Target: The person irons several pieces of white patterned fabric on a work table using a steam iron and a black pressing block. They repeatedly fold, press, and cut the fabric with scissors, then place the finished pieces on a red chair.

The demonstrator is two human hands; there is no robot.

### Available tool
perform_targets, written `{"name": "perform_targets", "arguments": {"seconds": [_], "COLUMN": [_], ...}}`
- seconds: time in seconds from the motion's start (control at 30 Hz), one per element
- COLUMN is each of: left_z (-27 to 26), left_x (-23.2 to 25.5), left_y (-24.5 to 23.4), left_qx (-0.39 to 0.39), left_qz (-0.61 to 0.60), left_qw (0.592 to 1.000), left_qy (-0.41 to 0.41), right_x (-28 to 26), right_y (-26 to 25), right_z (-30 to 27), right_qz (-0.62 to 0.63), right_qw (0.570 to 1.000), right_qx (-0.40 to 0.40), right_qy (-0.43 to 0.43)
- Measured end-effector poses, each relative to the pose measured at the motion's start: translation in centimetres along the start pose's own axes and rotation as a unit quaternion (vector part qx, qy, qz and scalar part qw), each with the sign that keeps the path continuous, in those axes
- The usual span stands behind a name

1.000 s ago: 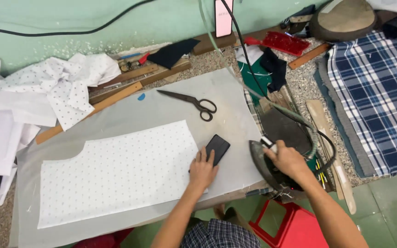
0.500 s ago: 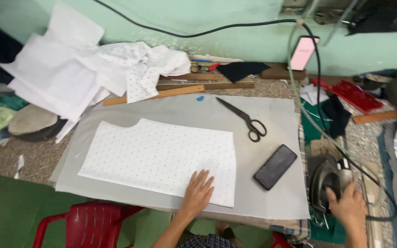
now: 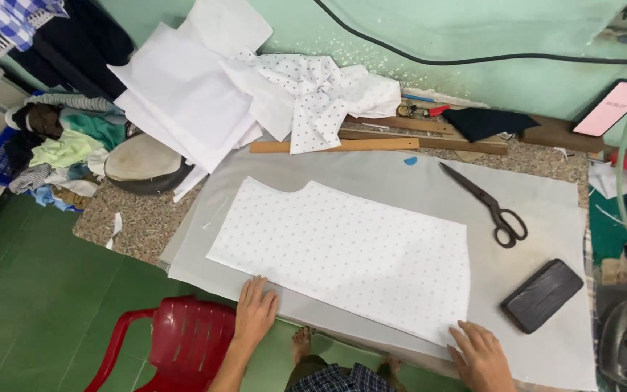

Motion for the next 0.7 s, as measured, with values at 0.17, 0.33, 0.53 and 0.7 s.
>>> {"name": "perform_targets", "arguments": {"seconds": [0.17,0.33,0.53,0.7], "left_z": [-0.1,1.4,11.0,16.9], "left_x": [-4.4,-5.0,13.0,28.8], "left_y": [0.9,2.9,-0.6,7.0], "left_qx": [-0.014,-0.066,-0.105,-0.161], "left_qz": [-0.040,-0.056,-0.207,-0.186], "left_qw": [0.999,0.996,0.961,0.943], "left_qy": [0.007,0.028,0.151,0.225], "right_x": [-1.4,-1.6,-3.5,-3.6], "right_y": [4.8,2.8,-3.2,-6.4], "right_z": [-0.9,1.0,8.6,13.0], "right_qz": [-0.074,-0.096,-0.060,-0.005], "right_qw": [0.992,0.982,0.992,0.980], "right_qx": [-0.074,-0.062,0.050,0.144], "right_qy": [0.069,0.153,0.101,0.139]}}
Point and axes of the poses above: each hand's wrist, its own z-axis towards the middle knuckle, its own y-axis out of the palm, x = y × z, the point moved 6 cm from there along z, towards the middle knuckle, and after that the axes turned 11 degrees about z, right-handed, at the moved point
